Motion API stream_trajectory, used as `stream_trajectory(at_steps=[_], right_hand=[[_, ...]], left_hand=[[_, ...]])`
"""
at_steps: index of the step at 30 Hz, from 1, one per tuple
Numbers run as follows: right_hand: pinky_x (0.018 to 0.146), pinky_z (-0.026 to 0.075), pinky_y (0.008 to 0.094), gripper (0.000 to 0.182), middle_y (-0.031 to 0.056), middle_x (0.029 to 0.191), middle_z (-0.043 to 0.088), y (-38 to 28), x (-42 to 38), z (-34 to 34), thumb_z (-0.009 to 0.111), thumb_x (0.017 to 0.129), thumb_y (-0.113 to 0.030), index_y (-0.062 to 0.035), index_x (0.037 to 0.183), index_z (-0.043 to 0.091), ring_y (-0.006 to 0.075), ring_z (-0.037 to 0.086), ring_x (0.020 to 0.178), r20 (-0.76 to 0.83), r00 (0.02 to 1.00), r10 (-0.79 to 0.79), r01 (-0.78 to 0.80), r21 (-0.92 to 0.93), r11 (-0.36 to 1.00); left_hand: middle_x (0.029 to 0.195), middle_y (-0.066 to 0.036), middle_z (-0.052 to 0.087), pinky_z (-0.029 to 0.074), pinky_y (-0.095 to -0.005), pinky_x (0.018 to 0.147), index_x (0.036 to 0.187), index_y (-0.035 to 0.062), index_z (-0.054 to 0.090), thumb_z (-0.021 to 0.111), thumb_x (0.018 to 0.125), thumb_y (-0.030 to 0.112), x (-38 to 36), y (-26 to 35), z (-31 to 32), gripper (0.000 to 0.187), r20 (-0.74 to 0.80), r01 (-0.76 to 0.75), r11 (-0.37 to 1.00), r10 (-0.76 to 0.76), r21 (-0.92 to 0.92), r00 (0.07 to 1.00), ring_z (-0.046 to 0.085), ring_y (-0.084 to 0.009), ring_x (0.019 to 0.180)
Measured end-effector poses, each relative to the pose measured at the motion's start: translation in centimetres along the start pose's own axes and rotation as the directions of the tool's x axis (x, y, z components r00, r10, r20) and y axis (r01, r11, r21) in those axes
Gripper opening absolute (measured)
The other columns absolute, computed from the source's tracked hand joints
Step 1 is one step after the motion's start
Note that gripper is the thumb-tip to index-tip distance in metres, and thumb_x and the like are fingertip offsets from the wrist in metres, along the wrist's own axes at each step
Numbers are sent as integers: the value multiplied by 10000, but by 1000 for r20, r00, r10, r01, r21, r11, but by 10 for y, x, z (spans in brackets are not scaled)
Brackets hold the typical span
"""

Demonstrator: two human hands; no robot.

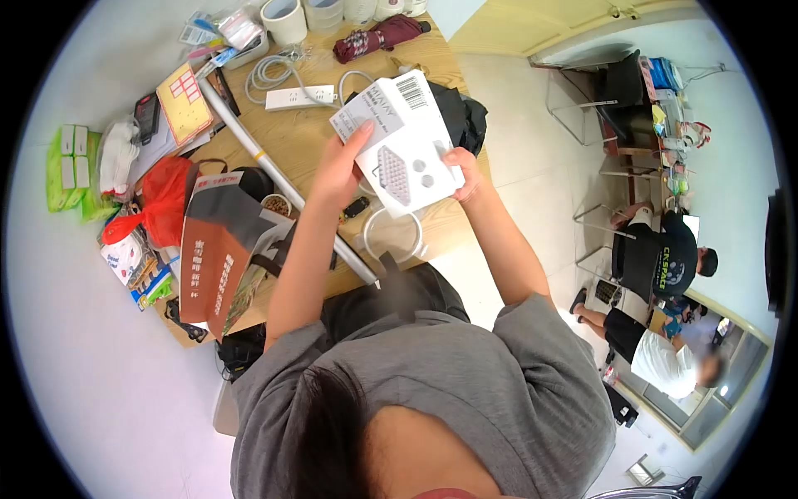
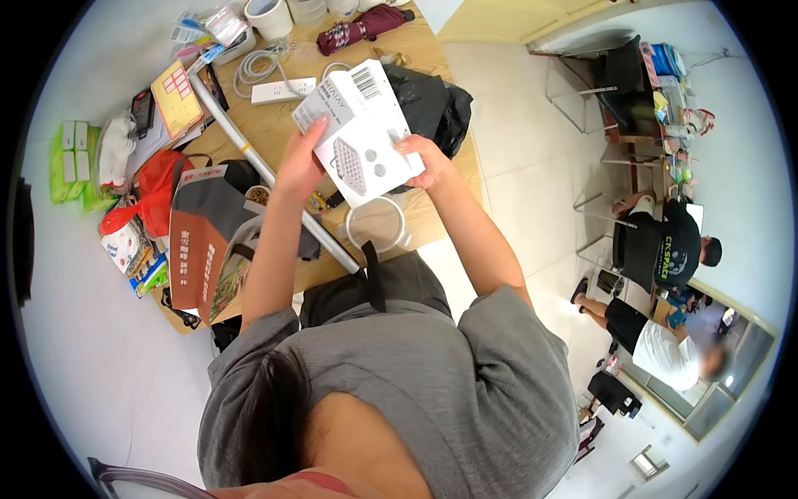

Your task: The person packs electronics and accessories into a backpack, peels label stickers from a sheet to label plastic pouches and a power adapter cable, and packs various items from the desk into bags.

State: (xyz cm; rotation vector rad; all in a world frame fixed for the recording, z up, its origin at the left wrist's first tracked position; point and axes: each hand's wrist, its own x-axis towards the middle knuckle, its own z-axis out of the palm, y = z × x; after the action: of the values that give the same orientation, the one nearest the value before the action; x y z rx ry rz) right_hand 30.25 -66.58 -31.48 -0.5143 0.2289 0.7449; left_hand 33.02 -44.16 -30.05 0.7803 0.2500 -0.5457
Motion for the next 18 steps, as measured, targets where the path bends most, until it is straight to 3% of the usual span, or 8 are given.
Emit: stream_trajectory(at_steps=[2, 4, 6, 7, 11, 13, 15, 18], right_hand=[[837, 493, 308, 628, 164, 1096, 590, -35, -6, 9, 654, 717, -181, 79, 1243, 432, 246, 603, 984, -229, 973, 31, -107, -327, 939], [914, 420, 335, 865, 185, 1267, 448, -64, -7, 31, 703, 683, -200, 13, 1378, 234, 264, 467, 1148, -215, 950, -225, 26, -665, 747], [938, 391, 358, 996, 227, 1257, 426, -85, -6, 22, 729, 651, -235, -1, 1413, 131, 300, 439, 1165, -89, 841, -534, 65, -963, 263], [944, 384, 367, 1044, 257, 1215, 446, -94, -7, 20, 738, 631, -252, 8, 1415, 100, 320, 460, 1142, 38, 761, -647, -20, -996, -82], [852, 414, 433, 1037, 225, 1154, 441, -91, 11, 18, 762, 582, -375, -38, 1400, 220, 379, 473, 1026, 102, 867, -488, -210, -813, -543], [839, 412, 436, 1051, 219, 1176, 441, -83, 24, 1, 759, 576, -443, -73, 1404, 230, 363, 469, 1047, 193, 882, -429, -135, -771, -623], [919, 378, 428, 1055, 233, 1286, 393, -91, 29, -5, 762, 580, -472, -57, 1398, 241, 361, 430, 1146, 155, 922, -355, -77, -825, -560], [1019, 303, 411, 1066, 246, 1361, 337, -119, 38, -24, 787, 603, -397, 8, 1397, 201, 344, 358, 1251, 202, 899, -389, 117, -966, -231]], left_hand=[[1050, -72, 595, 496, -322, 785, 1203, 36, 455, 577, 883, 276, 24, -21, 6, 418, -60, 44, 993, -51, -108, 997, 597, -170, 928], [1031, -76, 600, 495, -329, 797, 1187, 32, 459, 583, 881, 249, 46, -45, 7, 395, -255, -59, 989, 23, -134, 967, 599, -178, 926], [1081, -85, 578, 490, -355, 819, 1184, 22, 440, 583, 886, 220, 64, -65, 10, 386, -387, -252, 966, 211, -56, 898, 587, -203, 963], [1116, -83, 561, 485, -354, 830, 1196, 26, 430, 573, 892, 234, 72, -76, 15, 395, -439, -313, 948, 256, -60, 861, 575, -208, 992], [1255, -66, 476, 445, -357, 897, 1268, 61, 376, 485, 921, 392, 103, -105, 32, 491, -444, -413, 865, 263, -284, 857, 505, -232, 1122], [1248, -65, 482, 438, -361, 906, 1282, 62, 368, 452, 923, 443, 106, -105, 46, 530, -323, -408, 788, 279, -461, 904, 504, -236, 1125], [1255, -81, 483, 405, -394, 943, 1299, 40, 354, 394, 928, 455, 116, -103, 57, 558, -424, -416, 865, 277, -280, 862, 491, -253, 1140], [1268, -92, 480, 355, -406, 994, 1304, 42, 360, 358, 912, 419, 131, -106, 40, 543, -519, -359, 931, 274, -69, 810, 471, -251, 1163]])
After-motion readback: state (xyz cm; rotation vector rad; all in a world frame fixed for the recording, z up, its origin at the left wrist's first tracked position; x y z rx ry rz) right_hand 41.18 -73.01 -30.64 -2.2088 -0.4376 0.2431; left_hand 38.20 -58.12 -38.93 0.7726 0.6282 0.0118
